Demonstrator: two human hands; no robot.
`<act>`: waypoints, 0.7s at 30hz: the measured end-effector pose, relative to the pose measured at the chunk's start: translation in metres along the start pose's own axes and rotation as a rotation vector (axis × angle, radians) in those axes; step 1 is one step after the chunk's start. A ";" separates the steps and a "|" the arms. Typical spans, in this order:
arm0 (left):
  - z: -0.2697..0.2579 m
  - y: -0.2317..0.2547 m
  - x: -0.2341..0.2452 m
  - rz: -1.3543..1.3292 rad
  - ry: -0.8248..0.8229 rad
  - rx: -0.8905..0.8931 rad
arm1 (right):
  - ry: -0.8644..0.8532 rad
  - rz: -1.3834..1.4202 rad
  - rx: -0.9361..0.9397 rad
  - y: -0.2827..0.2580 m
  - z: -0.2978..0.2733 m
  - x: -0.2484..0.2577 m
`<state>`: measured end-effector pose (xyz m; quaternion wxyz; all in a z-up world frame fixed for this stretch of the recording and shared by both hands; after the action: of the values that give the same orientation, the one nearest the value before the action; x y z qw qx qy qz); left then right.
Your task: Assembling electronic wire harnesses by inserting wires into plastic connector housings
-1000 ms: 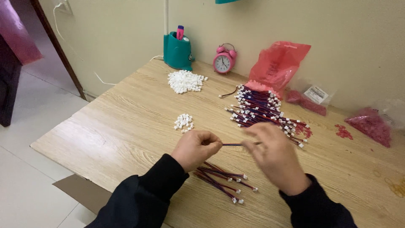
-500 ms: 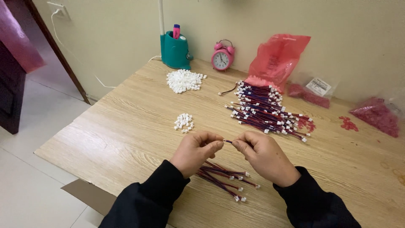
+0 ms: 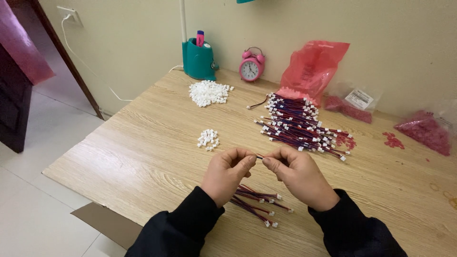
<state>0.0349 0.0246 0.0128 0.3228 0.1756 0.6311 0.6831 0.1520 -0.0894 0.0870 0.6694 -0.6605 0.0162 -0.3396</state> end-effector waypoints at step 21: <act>-0.037 0.016 0.023 0.139 -0.040 -0.004 | -0.122 -0.233 0.055 0.003 -0.009 -0.023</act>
<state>-0.0097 0.0121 0.0192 0.2874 0.2319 0.6095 0.7015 0.1315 -0.0862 0.0732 0.6428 -0.6588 -0.1106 -0.3748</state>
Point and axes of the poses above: each hand's wrist, its own z-axis towards the middle knuckle, its own x-axis out of the back of the hand, y = z × x, the point moved 3 cm from there along z, towards the middle knuckle, and after that the axes turned 1 degree about -x, right-handed, at the moved point
